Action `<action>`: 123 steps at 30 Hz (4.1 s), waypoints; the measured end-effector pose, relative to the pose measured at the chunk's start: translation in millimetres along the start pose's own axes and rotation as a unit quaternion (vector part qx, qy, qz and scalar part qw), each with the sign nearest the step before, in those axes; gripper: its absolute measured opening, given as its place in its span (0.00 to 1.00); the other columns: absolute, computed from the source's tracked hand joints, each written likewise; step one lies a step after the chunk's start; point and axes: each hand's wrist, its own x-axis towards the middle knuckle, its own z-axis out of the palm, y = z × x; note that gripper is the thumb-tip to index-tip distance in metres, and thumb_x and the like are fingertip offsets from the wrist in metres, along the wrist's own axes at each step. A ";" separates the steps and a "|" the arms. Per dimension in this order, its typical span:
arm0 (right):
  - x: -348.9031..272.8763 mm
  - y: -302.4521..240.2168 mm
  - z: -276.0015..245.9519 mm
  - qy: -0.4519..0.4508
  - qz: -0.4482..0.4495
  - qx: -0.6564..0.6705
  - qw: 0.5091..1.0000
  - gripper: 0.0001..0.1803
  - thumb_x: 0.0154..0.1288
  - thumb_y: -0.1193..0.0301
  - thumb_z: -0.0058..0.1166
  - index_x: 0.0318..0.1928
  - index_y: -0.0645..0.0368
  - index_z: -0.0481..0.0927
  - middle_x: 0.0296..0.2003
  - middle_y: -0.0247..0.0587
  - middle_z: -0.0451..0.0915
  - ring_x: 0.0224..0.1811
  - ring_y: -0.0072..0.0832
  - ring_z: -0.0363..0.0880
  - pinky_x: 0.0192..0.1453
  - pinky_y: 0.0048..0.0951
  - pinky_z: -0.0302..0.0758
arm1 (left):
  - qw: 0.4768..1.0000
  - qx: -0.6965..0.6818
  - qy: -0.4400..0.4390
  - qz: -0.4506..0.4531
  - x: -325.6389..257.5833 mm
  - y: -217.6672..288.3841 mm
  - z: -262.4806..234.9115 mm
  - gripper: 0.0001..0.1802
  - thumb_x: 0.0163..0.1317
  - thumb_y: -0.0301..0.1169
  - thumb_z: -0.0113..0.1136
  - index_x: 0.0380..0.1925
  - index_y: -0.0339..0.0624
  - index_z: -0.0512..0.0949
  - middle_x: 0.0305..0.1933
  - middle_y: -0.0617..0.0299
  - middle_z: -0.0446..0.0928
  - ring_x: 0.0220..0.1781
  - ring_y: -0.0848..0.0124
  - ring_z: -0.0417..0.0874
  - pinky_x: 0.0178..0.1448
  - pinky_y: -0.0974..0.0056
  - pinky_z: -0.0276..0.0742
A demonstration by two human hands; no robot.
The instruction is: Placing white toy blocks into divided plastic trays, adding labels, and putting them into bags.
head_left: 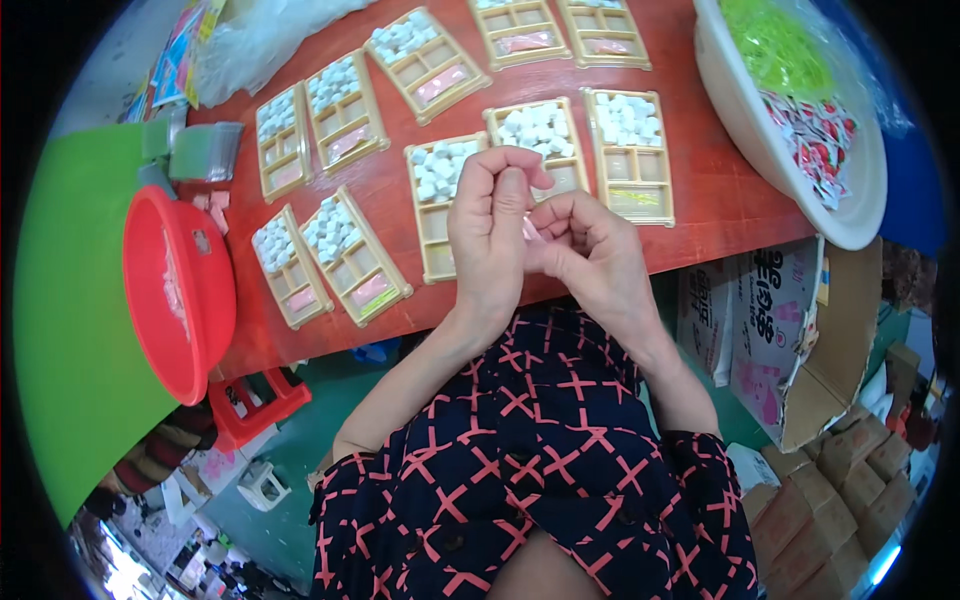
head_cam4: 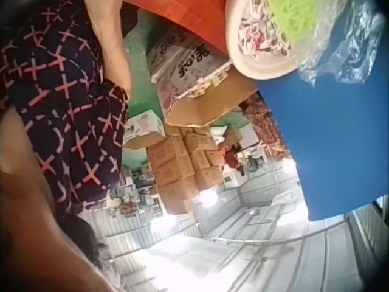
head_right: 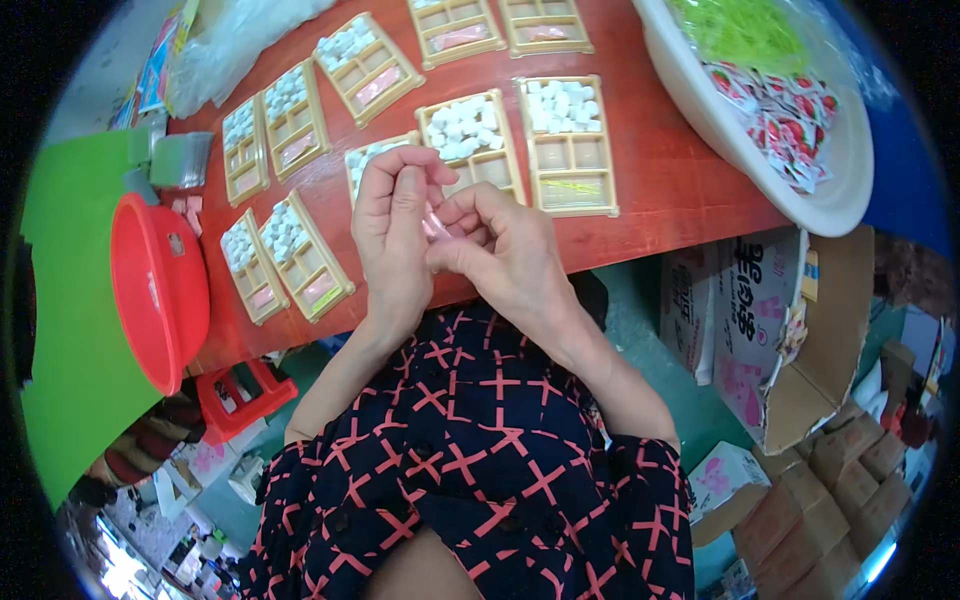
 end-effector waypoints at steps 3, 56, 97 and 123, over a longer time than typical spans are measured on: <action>-4.9 -8.4 -16.5 0.030 0.048 -0.034 0.998 0.05 0.55 0.79 0.52 0.33 0.64 0.77 0.24 0.29 0.75 0.25 0.12 0.69 0.29 0.13 0.65 | 0.996 -0.063 -0.041 -0.047 -4.2 -1.5 4.6 0.06 0.64 0.23 0.41 0.38 0.38 0.69 0.31 0.67 0.68 0.32 0.83 0.65 0.36 0.77 0.63; 45.4 -103.2 -315.9 0.230 -0.034 -0.699 0.676 0.17 0.48 0.79 0.48 0.39 0.51 0.79 0.41 0.44 0.76 0.48 0.39 0.72 0.49 0.36 0.70 | 0.611 0.536 -0.460 0.357 125.4 -29.0 270.8 0.09 0.47 0.23 0.54 0.30 0.43 0.77 0.30 0.51 0.77 0.37 0.57 0.80 0.40 0.55 0.75; 49.2 -95.2 -330.9 0.286 -0.186 -0.424 0.839 0.13 0.44 0.83 0.54 0.36 0.68 0.76 0.27 0.36 0.76 0.28 0.23 0.73 0.34 0.24 0.72 | 0.883 -0.057 -0.415 -0.213 120.3 23.4 254.9 0.15 0.49 0.24 0.62 0.38 0.40 0.70 0.30 0.62 0.74 0.23 0.77 0.73 0.15 0.77 0.60; 156.1 -4.8 -107.6 0.277 -0.129 -0.256 0.917 0.06 0.57 0.77 0.47 0.35 0.64 0.76 0.24 0.30 0.74 0.22 0.15 0.65 0.25 0.17 0.63 | 0.945 -0.250 0.037 -0.206 44.3 43.7 -56.3 0.07 0.57 0.26 0.55 0.35 0.39 0.70 0.29 0.60 0.75 0.16 0.83 0.68 0.10 0.81 0.52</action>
